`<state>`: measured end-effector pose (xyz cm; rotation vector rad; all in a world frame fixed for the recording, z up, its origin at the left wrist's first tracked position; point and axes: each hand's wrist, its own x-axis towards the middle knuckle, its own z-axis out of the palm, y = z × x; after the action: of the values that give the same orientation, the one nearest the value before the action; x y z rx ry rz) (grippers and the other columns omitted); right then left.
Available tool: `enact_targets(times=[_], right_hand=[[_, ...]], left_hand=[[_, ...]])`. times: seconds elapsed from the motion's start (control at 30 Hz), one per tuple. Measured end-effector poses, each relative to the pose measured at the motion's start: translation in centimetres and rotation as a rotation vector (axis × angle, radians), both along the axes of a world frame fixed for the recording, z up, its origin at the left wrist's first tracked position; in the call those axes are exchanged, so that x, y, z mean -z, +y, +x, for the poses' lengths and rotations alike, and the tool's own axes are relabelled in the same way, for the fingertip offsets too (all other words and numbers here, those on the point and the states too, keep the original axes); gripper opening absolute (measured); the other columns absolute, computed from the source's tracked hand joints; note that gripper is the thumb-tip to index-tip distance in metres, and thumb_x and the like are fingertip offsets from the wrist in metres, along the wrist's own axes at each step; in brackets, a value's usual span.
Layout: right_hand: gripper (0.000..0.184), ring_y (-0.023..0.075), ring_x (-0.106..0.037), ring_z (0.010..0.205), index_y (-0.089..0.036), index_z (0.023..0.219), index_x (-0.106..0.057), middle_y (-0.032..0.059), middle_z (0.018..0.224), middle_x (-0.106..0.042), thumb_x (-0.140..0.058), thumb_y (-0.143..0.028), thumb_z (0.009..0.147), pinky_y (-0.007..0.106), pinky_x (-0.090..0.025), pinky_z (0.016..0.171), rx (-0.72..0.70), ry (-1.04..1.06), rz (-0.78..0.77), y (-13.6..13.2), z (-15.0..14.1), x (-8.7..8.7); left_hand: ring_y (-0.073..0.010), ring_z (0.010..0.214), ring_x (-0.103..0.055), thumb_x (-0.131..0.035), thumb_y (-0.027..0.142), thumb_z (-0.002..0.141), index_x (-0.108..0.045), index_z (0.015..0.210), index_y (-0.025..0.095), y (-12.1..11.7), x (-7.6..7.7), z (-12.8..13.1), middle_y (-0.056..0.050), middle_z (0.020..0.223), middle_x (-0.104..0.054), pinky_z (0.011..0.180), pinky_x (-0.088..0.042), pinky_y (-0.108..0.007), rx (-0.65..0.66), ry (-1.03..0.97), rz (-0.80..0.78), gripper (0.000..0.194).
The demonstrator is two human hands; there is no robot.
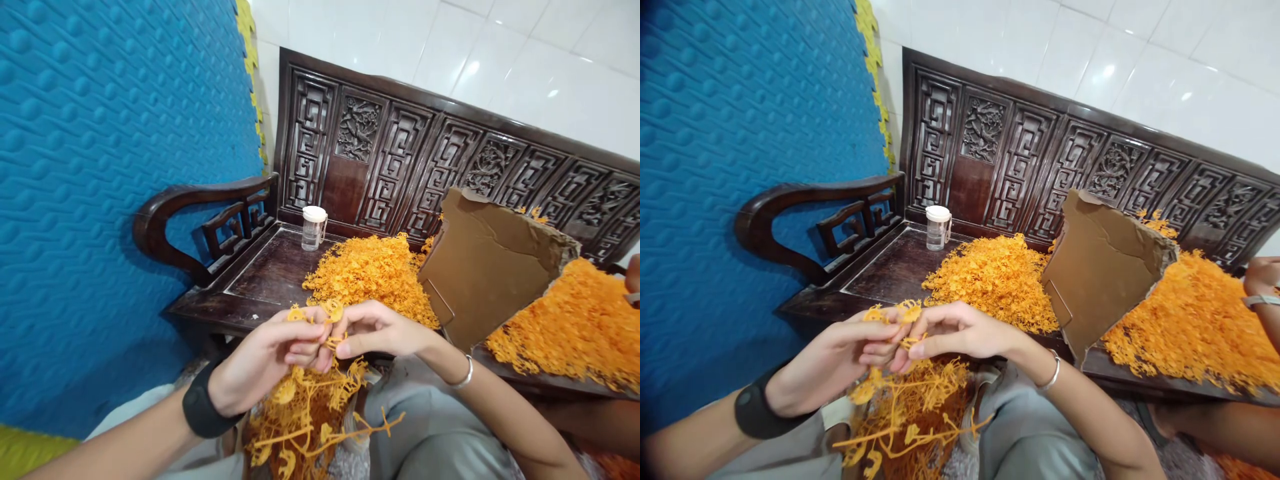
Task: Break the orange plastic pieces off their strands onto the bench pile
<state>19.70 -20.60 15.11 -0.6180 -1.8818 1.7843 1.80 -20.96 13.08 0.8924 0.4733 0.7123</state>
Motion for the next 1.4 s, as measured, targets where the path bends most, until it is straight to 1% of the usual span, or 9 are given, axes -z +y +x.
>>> enact_targets(times=[0.27, 0.47, 0.6, 0.73, 0.87, 1.0, 1.1, 1.23, 1.4], right_hand=[[0.008, 0.0095, -0.06, 0.079, -0.015, 0.076, -0.057, 0.0034, 0.081, -0.065, -0.053, -0.008, 0.077, 0.025, -0.048, 0.074, -0.106, 0.001, 0.119, -0.5, 0.3, -0.4], [0.012, 0.0156, -0.053, 0.104, -0.016, 0.068, -0.054, 0.0084, 0.098, -0.064, -0.052, -0.018, 0.08, 0.038, -0.037, 0.095, -0.184, -0.057, 0.313, -0.2, 0.9, -0.9], [0.008, 0.0138, -0.055, 0.095, -0.016, 0.072, -0.057, 0.0072, 0.099, -0.061, -0.055, -0.019, 0.079, 0.034, -0.04, 0.089, -0.076, -0.075, 0.349, 0.6, 1.5, -0.2], [0.009, 0.0122, -0.054, 0.09, -0.016, 0.073, -0.058, 0.0046, 0.096, -0.059, -0.058, -0.023, 0.077, 0.032, -0.04, 0.085, 0.078, -0.059, 0.337, 1.5, 1.9, 1.0], [0.015, 0.013, -0.053, 0.085, -0.016, 0.072, -0.057, 0.0032, 0.089, -0.058, -0.059, -0.03, 0.076, 0.03, -0.041, 0.079, 0.387, -0.017, 0.35, 2.8, 2.4, 2.0], [0.018, 0.0138, -0.052, 0.083, -0.017, 0.073, -0.059, 0.003, 0.084, -0.056, -0.06, -0.034, 0.073, 0.027, -0.04, 0.075, 0.767, -0.039, 0.495, 4.7, 3.6, 2.8], [0.021, 0.0134, -0.051, 0.076, -0.017, 0.074, -0.057, 0.002, 0.078, -0.055, -0.059, -0.038, 0.072, 0.027, -0.04, 0.072, 0.957, -0.059, 0.512, 6.2, 4.9, 3.5], [0.026, 0.0134, -0.052, 0.071, -0.017, 0.078, -0.052, 0.0015, 0.076, -0.055, -0.062, -0.039, 0.068, 0.027, -0.041, 0.068, 1.05, -0.061, 0.531, 7.6, 6.1, 4.6], [0.022, 0.0142, -0.052, 0.071, -0.017, 0.08, -0.05, 0.0027, 0.077, -0.056, -0.058, -0.036, 0.073, 0.027, -0.04, 0.067, 1.065, -0.229, 0.736, 8.6, 6.9, 5.5]], left_hand=[[-0.0064, 0.045, -0.015, -0.055, 0.02, 0.065, -0.037, 0.047, 0.016, -1.0, -0.1, 0.1, 0.007, 0.046, -0.022, 0.045, -0.018, -0.023, 0.026, -0.004, -0.035, 0.026], [-0.0063, 0.039, -0.011, -0.051, 0.029, 0.063, -0.03, 0.043, 0.019, -0.9, -1.4, -0.9, 0.008, 0.044, -0.012, 0.041, -0.02, -0.024, -0.036, -0.063, -0.156, 0.031], [-0.0067, 0.038, -0.015, -0.054, 0.031, 0.064, -0.03, 0.043, 0.019, -1.6, -2.2, -1.5, 0.007, 0.041, -0.016, 0.043, -0.019, -0.026, -0.006, -0.024, 0.025, 0.034], [-0.007, 0.04, -0.017, -0.053, 0.03, 0.069, -0.037, 0.051, 0.019, -1.2, -1.7, -1.3, 0.007, 0.044, -0.023, 0.043, -0.016, -0.026, -0.049, 0.102, 0.159, 0.027], [-0.007, 0.043, -0.017, -0.05, 0.031, 0.075, -0.038, 0.055, 0.018, -0.2, -0.7, -1.2, 0.008, 0.048, -0.025, 0.042, -0.013, -0.024, -0.081, 0.277, 0.294, 0.026], [-0.0072, 0.042, -0.02, -0.048, 0.031, 0.074, -0.04, 0.056, 0.018, 0.3, 0.0, -1.4, 0.008, 0.045, -0.027, 0.043, -0.015, -0.023, -0.099, 0.505, 0.407, 0.024], [-0.0075, 0.043, -0.022, -0.047, 0.032, 0.073, -0.04, 0.055, 0.018, 0.5, 0.5, -1.5, 0.008, 0.045, -0.028, 0.043, -0.017, -0.022, -0.081, 0.587, 0.444, 0.023], [-0.0081, 0.043, -0.022, -0.047, 0.034, 0.074, -0.041, 0.057, 0.019, 0.8, 0.8, -1.7, 0.008, 0.045, -0.027, 0.043, -0.018, -0.021, -0.074, 0.611, 0.477, 0.023], [-0.0079, 0.042, -0.022, -0.047, 0.034, 0.074, -0.041, 0.058, 0.018, 1.0, 1.0, -1.7, 0.008, 0.045, -0.028, 0.042, -0.018, -0.02, -0.063, 0.613, 0.488, 0.023]])
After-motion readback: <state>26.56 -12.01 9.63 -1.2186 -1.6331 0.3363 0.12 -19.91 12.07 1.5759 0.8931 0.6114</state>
